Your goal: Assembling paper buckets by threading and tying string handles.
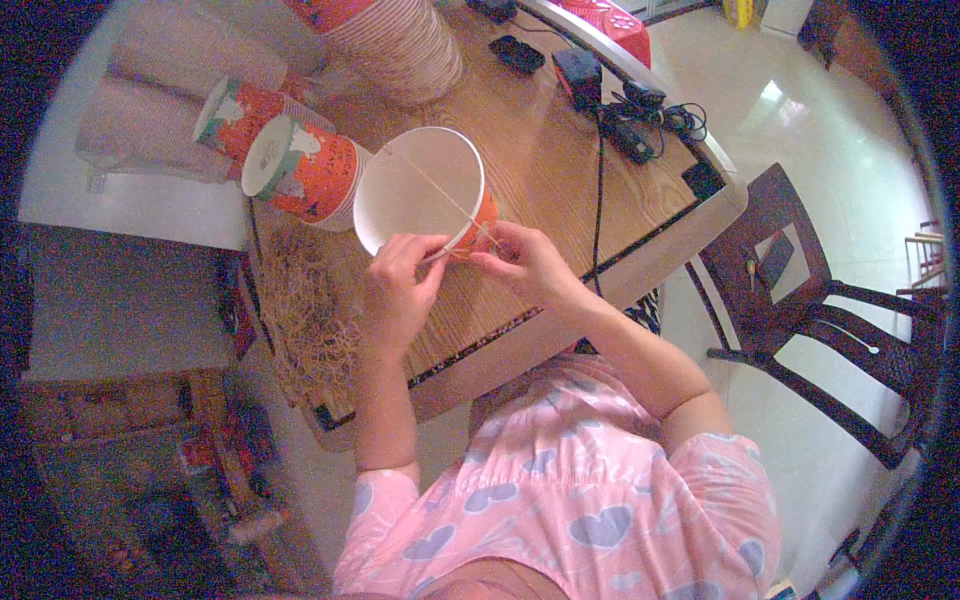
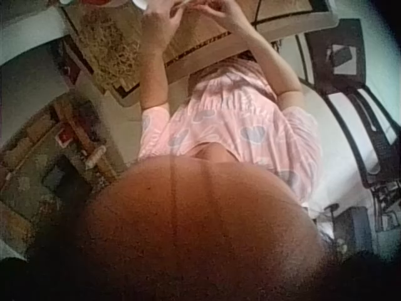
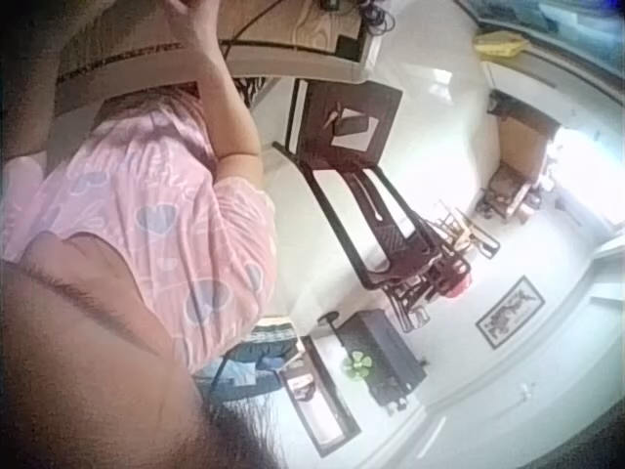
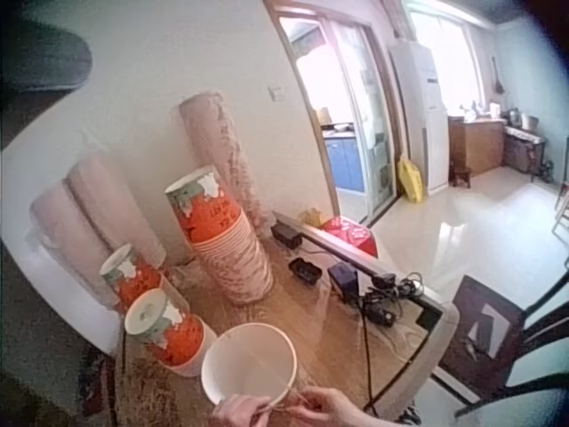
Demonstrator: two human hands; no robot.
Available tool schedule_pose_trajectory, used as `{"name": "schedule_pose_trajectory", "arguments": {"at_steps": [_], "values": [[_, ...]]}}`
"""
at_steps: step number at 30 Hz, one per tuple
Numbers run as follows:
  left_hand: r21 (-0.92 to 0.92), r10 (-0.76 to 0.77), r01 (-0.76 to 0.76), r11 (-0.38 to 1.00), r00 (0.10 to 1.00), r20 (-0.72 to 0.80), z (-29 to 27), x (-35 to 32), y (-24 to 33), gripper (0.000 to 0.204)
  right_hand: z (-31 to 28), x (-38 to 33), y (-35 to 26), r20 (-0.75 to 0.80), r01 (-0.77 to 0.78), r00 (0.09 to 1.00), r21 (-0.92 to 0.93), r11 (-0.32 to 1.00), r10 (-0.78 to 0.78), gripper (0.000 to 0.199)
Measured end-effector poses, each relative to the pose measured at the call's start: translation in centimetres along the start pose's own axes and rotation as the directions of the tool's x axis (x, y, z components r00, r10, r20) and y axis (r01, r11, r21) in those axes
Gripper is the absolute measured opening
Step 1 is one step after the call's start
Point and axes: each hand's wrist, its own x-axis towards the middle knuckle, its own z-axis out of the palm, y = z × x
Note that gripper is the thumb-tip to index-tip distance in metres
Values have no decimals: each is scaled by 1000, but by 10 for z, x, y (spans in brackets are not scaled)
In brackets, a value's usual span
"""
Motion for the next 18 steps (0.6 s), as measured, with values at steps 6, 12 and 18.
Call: {"name": "schedule_pose_trajectory", "arguments": {"at_steps": [6,12,18], "values": [[-11,-6,6,1000,1000,-10,1,-2,-1,12,-7,4,11,31,-32,999,-27,999,32,19],[3,-41,41,999,999,28,-4,1,8,10,-6,17,25,66,46,997,-71,996,-41,18],[27,28,-28,999,999,18,-7,-15,6,12,-56,28,-12,-30,-41,999,109,993,44,18]]}}
